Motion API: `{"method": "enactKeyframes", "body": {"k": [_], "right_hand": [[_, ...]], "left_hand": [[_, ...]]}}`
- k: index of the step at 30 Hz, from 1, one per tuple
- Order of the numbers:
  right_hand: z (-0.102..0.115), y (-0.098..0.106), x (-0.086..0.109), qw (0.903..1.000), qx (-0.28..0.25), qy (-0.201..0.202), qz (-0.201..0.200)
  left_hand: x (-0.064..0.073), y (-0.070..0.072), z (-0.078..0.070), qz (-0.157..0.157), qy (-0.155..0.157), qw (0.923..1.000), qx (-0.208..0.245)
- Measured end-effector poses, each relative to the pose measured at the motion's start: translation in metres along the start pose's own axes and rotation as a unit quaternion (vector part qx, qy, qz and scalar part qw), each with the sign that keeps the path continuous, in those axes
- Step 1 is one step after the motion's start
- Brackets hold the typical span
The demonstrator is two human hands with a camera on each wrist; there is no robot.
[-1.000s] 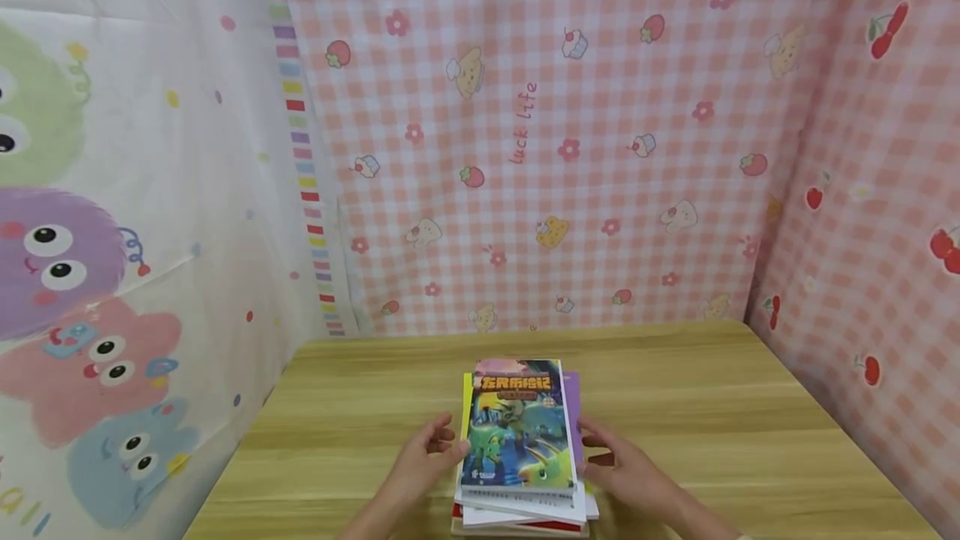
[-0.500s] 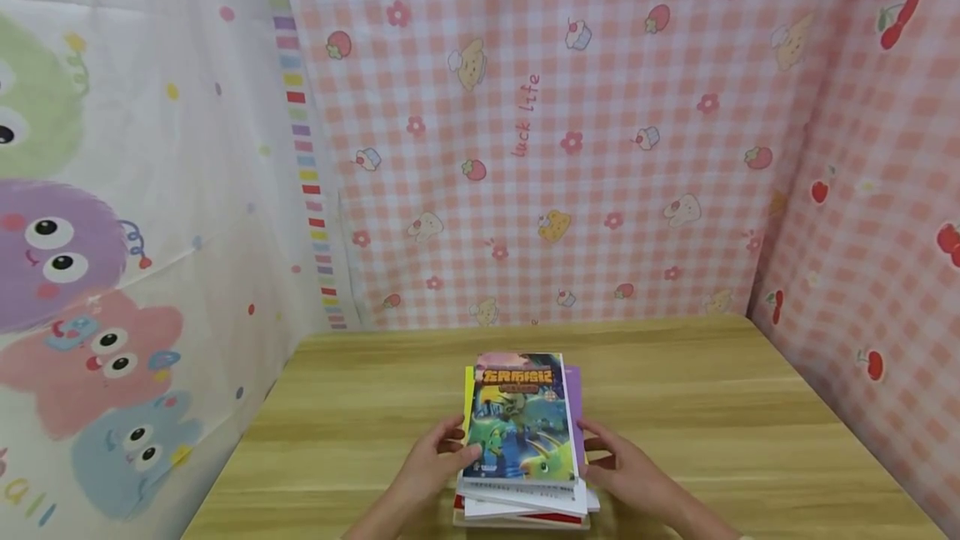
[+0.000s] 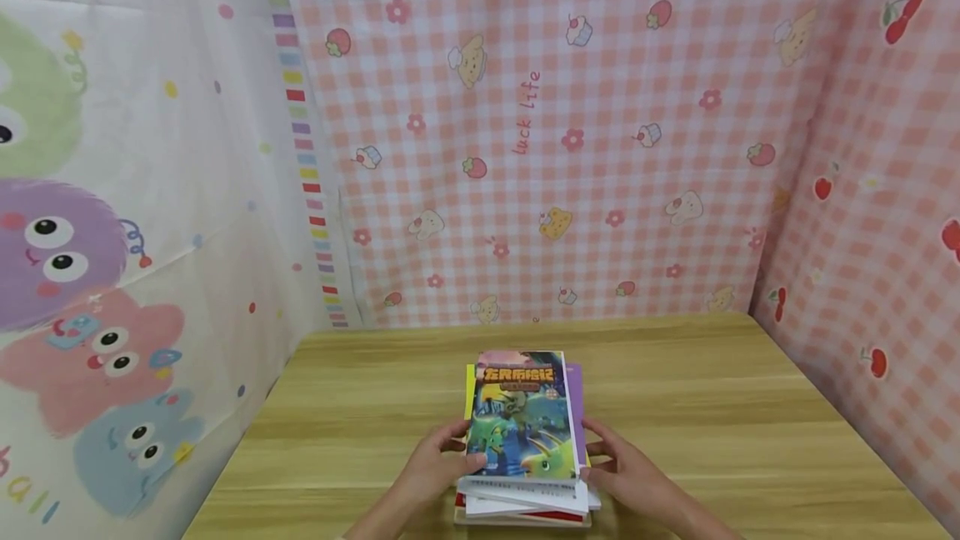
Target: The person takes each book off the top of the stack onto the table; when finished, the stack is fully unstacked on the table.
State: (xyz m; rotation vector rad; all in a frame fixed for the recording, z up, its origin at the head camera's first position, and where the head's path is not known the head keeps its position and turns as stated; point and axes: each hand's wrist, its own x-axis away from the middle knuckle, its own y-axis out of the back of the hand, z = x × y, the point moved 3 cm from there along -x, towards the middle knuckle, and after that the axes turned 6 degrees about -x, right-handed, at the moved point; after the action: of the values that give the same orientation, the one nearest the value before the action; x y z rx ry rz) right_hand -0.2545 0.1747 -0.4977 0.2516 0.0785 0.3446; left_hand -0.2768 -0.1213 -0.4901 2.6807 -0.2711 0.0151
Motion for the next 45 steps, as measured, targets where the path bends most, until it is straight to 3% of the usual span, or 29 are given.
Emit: {"method": "enactKeyframes", "body": {"k": [8, 17, 24, 29, 36, 45], "right_hand": [[0.001, -0.002, -0.001, 0.9999, -0.008, -0.009, 0.001], [0.005, -0.005, -0.002, 0.9995, -0.011, -0.031, -0.002], [0.006, -0.004, -0.001, 0.9986, -0.001, -0.052, -0.011], [0.006, -0.004, -0.001, 0.9988, -0.008, -0.048, -0.005], [0.003, -0.004, 0.0, 0.9986, -0.011, -0.051, -0.003], [-0.002, -0.004, 0.002, 0.999, -0.015, -0.041, -0.001]], "left_hand": [[0.003, 0.002, -0.001, 0.0, 0.001, 1.0, -0.004], [0.0, 0.003, 0.001, -0.006, 0.047, 0.9984, 0.03], [0.002, 0.004, -0.001, 0.002, 0.013, 0.9966, 0.081], [0.003, 0.007, 0.0, 0.012, -0.008, 0.9906, 0.136], [0.007, 0.014, 0.005, 0.018, 0.007, 0.9819, 0.189], [0.008, 0.031, 0.017, 0.039, 0.022, 0.9596, 0.278]]}}
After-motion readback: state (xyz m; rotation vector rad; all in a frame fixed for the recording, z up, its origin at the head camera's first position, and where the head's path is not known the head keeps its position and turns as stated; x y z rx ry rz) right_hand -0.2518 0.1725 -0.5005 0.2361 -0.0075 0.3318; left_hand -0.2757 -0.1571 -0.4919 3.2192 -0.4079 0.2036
